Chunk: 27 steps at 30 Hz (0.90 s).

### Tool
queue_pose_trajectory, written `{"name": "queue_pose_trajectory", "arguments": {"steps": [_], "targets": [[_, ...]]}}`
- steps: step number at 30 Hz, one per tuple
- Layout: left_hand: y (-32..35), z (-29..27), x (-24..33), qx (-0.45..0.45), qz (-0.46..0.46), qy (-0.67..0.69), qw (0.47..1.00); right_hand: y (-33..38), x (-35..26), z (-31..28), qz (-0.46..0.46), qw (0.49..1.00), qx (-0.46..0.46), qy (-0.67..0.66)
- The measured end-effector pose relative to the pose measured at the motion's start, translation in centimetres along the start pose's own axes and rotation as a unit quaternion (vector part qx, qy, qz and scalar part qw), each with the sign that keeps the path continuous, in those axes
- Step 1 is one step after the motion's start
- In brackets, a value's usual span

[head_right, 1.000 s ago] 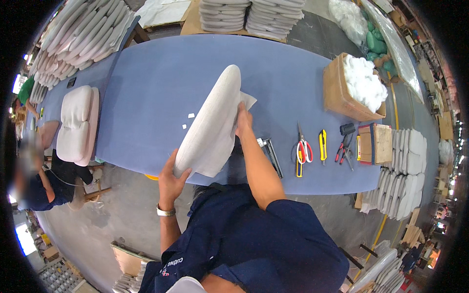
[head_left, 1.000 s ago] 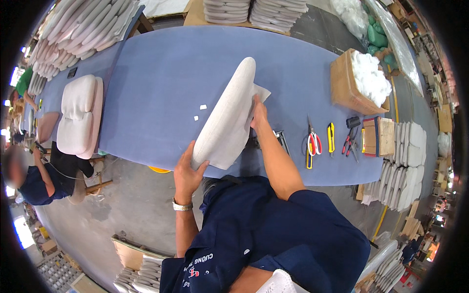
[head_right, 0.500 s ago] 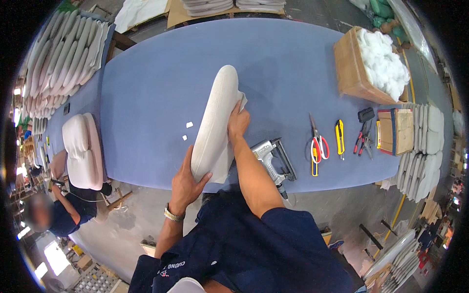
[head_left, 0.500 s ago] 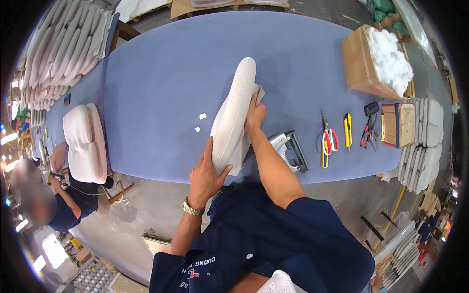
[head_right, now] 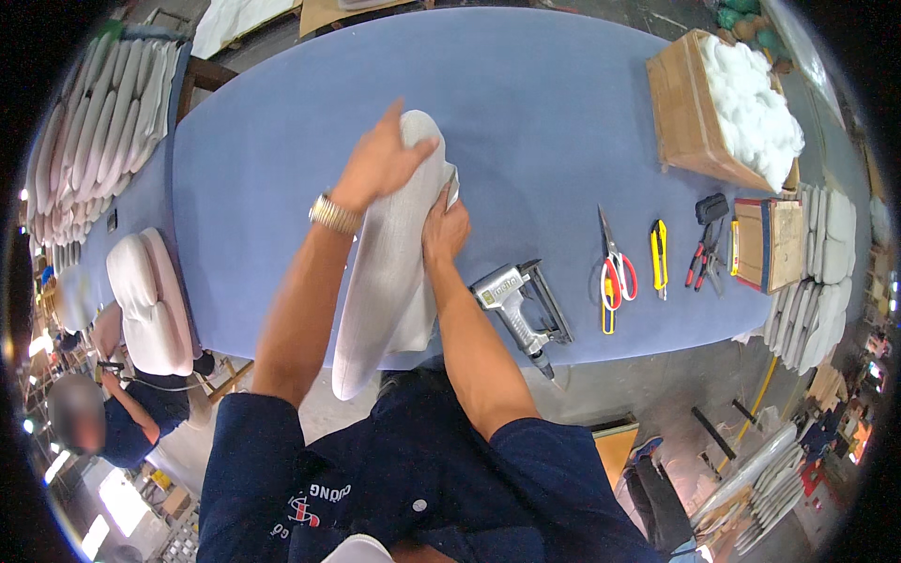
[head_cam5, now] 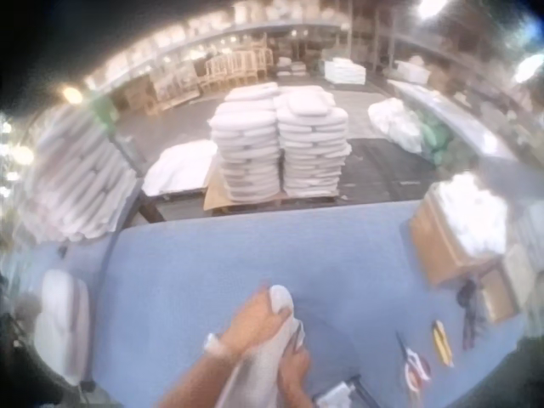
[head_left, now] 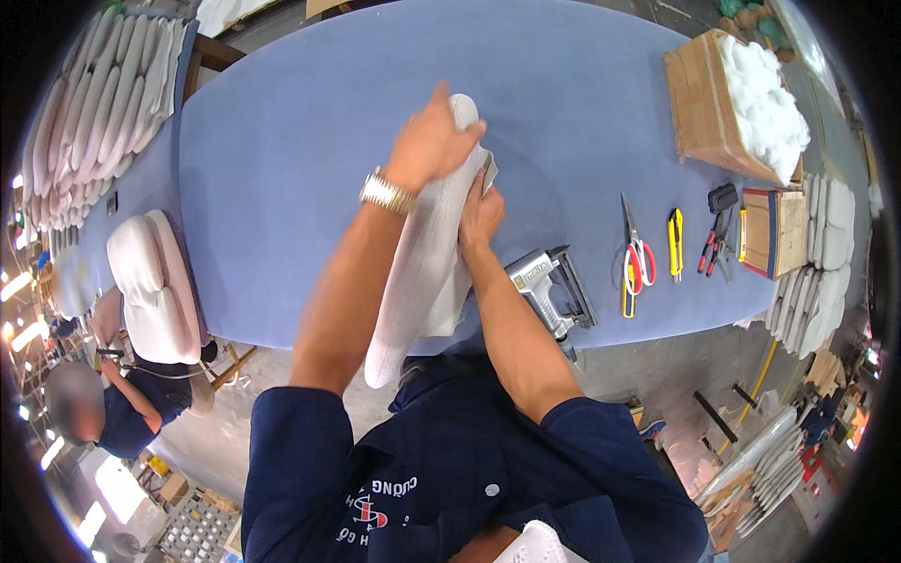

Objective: The person wraps a white fabric cover around a cushion, trims excess fabric with scissors, and secures the cover using a staple gun. The person repeats this process for multiple cushions, stacking the finished items on the table.

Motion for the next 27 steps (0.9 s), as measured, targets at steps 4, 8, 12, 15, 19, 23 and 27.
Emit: {"name": "queue_pose_trajectory", "arguments": {"steps": [4, 8, 12, 15, 19, 23, 27], "targets": [[-1.1, 0.5, 0.3, 0.014, -0.011, 0.014, 1.0, -0.4, -0.1, 0.3, -0.022, 0.999, -0.017, 0.028], [6.1, -0.8, -1.3, 0.045, -0.021, 0.059, 0.997, -0.4, -0.4, 0.3, -0.025, 0.998, -0.029, -0.057], [18.2, -1.8, -4.2, 0.037, -0.04, 0.064, 0.996, -0.8, 0.4, 0.8, -0.041, 0.997, -0.014, -0.057], [26.2, -2.2, -7.0, 0.044, -0.126, 0.025, 0.991, -1.4, 0.7, 0.9, -0.037, 0.998, -0.029, -0.034], [34.7, -1.1, -11.0, 0.142, -0.175, 0.054, 0.973, 0.2, -0.8, 0.6, -0.022, 0.994, -0.057, -0.088], [35.8, -0.9, -11.8, 0.175, -0.197, 0.075, 0.962, -3.1, 3.1, 0.7, -0.035, 0.986, -0.043, -0.156], [36.8, -1.1, -12.7, 0.199, -0.188, 0.066, 0.959, 5.0, 6.1, -1.2, 0.105, 0.925, -0.26, -0.257]]}}
Point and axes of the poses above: each hand's wrist, its own y-axis away from the middle knuckle, its own z-axis out of the palm, x = y × z, the point moved 8 cm from there along -y, towards the middle knuckle, and after that the axes turned 10 degrees about x, right-handed, at the moved point
